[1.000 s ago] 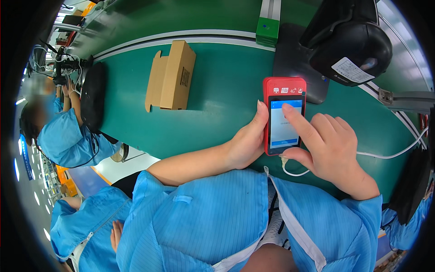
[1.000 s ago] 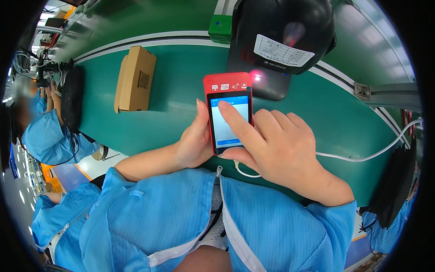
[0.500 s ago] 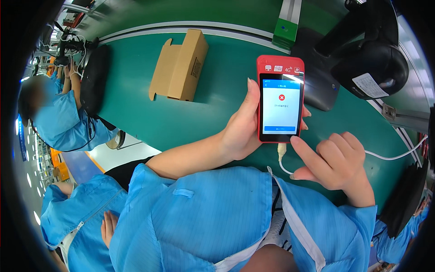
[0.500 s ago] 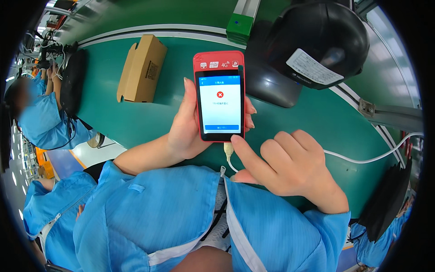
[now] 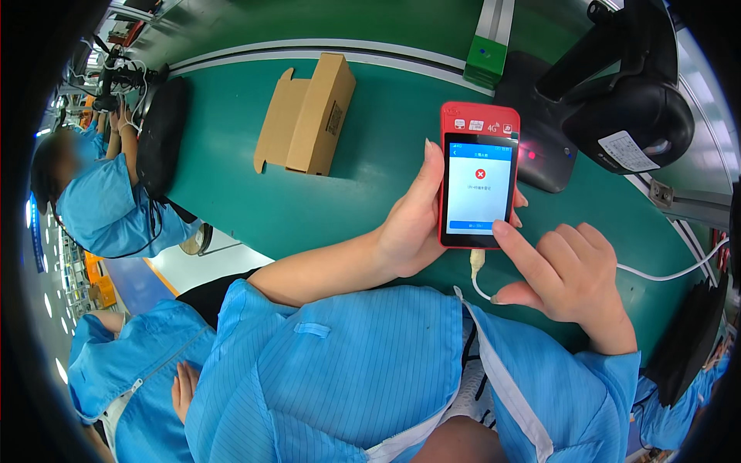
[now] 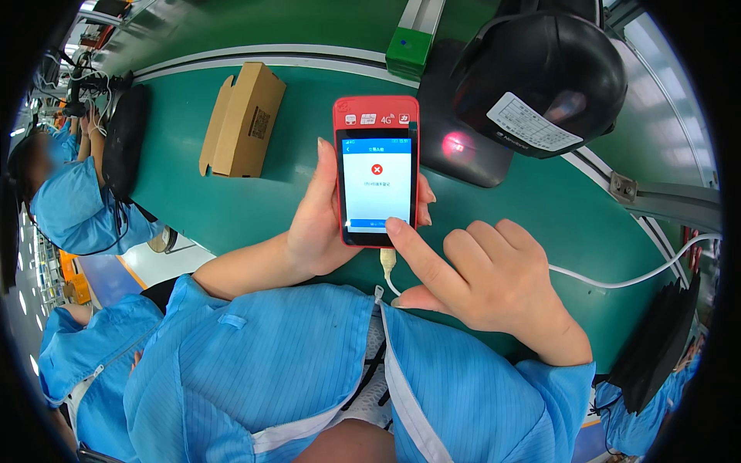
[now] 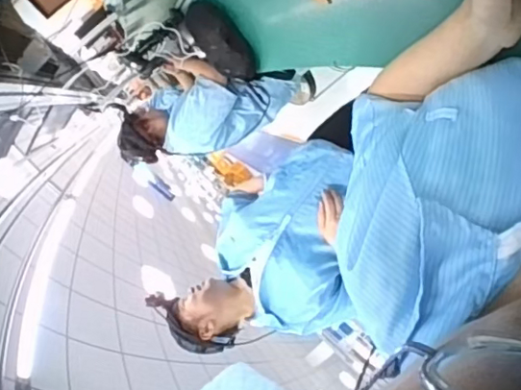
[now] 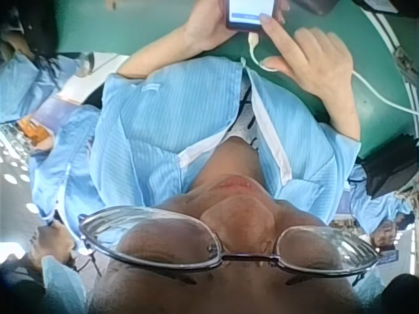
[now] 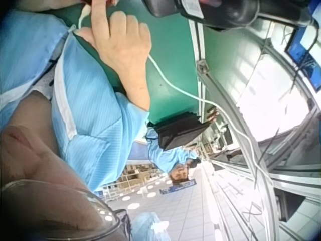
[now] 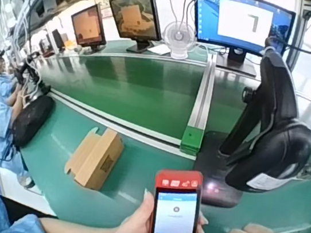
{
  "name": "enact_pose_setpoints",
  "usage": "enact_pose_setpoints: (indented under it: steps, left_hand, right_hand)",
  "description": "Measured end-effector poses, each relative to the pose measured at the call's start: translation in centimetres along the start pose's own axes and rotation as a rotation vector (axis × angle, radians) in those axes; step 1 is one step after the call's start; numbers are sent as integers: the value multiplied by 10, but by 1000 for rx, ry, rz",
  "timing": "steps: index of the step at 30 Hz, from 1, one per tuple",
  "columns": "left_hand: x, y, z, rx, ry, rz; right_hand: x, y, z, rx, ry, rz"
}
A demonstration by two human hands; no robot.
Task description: Inspecting, scanning, and testing handheld electronic devices on a factory assembly line.
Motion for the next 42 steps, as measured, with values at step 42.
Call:
enact_pose_setpoints:
  steps: [42]
  left_hand:
    - [-1,2,-7,37,-84,-28]
  right_hand:
    - [-7,2,-5,13,-35,-20]
Point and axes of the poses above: each hand's wrist, its own y-axis away from the middle knuckle, its own x-axis out of the back of the hand, z = x × y, the point moved 6 cm from there along -y, towards the middle knuckle, and after that the axes turned 13 degrees about z, right-handed, at the moved point
